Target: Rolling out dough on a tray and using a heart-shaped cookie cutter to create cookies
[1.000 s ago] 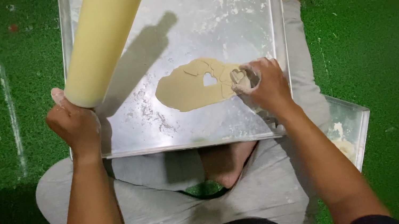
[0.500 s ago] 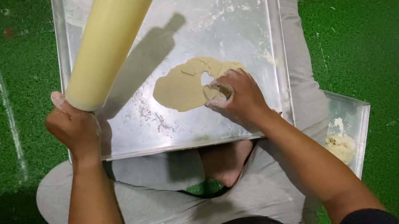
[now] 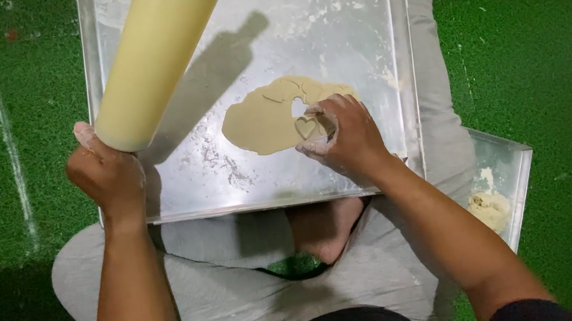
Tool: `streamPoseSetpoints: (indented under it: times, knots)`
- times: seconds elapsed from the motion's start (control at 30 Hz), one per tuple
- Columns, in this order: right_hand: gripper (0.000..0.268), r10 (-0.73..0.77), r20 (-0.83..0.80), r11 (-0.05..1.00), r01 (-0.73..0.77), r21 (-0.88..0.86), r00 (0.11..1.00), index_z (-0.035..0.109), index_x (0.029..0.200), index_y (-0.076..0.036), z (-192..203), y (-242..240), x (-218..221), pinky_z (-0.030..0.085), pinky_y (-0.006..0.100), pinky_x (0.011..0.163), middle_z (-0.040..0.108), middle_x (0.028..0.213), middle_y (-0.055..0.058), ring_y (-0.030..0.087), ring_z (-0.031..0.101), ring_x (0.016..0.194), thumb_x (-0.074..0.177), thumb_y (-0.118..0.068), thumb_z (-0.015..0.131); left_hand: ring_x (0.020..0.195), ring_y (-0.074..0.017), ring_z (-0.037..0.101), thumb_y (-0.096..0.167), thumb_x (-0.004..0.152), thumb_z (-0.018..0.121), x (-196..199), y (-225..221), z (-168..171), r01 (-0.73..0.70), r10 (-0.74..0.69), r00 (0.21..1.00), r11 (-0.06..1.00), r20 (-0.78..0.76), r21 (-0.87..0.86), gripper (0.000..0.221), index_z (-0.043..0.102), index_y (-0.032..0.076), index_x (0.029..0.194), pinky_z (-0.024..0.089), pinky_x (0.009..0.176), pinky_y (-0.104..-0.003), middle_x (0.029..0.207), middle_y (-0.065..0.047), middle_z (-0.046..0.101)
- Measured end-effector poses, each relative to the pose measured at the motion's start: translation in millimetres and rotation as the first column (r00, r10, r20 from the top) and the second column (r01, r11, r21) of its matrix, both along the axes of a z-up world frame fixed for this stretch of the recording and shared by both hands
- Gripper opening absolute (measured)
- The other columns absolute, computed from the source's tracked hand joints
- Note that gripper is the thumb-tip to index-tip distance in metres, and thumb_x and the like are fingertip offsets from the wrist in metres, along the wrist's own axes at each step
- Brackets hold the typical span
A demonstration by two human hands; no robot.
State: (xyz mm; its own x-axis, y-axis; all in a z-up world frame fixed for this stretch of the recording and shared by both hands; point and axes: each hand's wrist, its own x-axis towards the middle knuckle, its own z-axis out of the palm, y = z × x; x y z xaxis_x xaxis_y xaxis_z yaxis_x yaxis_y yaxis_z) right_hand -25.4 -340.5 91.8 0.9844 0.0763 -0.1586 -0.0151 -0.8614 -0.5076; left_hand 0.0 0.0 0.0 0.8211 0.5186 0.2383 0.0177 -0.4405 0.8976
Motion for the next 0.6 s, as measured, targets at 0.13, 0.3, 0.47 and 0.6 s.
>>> streamPoseSetpoints:
  times: [0.13,0.3,0.47,0.6]
  knots:
    - [0.045,-0.009,-0.015,1.000,0.009,0.001,1.000,0.072,0.117,-0.009,1.1,2.5,1.4,0.050,0.047,0.096,0.069,0.106,0.016,0.034,0.065,0.104,0.078,-0.023,0.089,0.044,-0.0222,0.045,0.020,0.120,0.040,0.3,-0.2,0.6,0.006,-0.006,1.000,1.000,0.001,0.005,0.065,0.070,0.003,0.065,0.042,0.057,-0.037,0.046,-0.011,0.048]
    - [0.036,-0.030,-0.021,0.999,0.029,-0.023,0.999,0.075,0.112,-0.008,4.7,4.0,1.4,0.051,0.044,0.094,0.070,0.100,0.016,0.032,0.067,0.099,0.081,-0.021,0.087,0.045,-0.0211,0.044,0.019,0.120,0.039,-3.0,-3.8,8.7,0.031,-0.031,0.999,0.999,0.013,-0.019,0.065,0.069,0.002,0.065,0.042,0.059,-0.037,0.047,-0.011,0.047]
    - [0.035,-0.035,0.009,0.999,0.035,0.006,0.999,0.075,0.110,-0.006,-2.8,-0.6,0.7,0.052,0.046,0.092,0.070,0.099,0.018,0.034,0.068,0.098,0.080,-0.018,0.088,0.046,-0.0232,0.045,0.020,0.120,0.039,-2.6,-6.1,11.8,0.031,-0.031,0.999,0.999,0.024,-0.012,0.065,0.069,0.001,0.066,0.043,0.060,-0.039,0.048,-0.014,0.049]
    - [0.031,-0.087,-0.037,0.996,0.087,0.011,0.996,0.077,0.108,-0.008,4.9,5.6,2.0,0.053,0.043,0.088,0.068,0.094,0.016,0.031,0.066,0.093,0.081,-0.017,0.086,0.045,-0.0212,0.044,0.017,0.120,0.040,-1.2,-3.0,5.4,0.031,-0.030,0.999,0.999,0.037,-0.019,0.064,0.069,0.001,0.065,0.042,0.059,-0.037,0.047,-0.012,0.048]
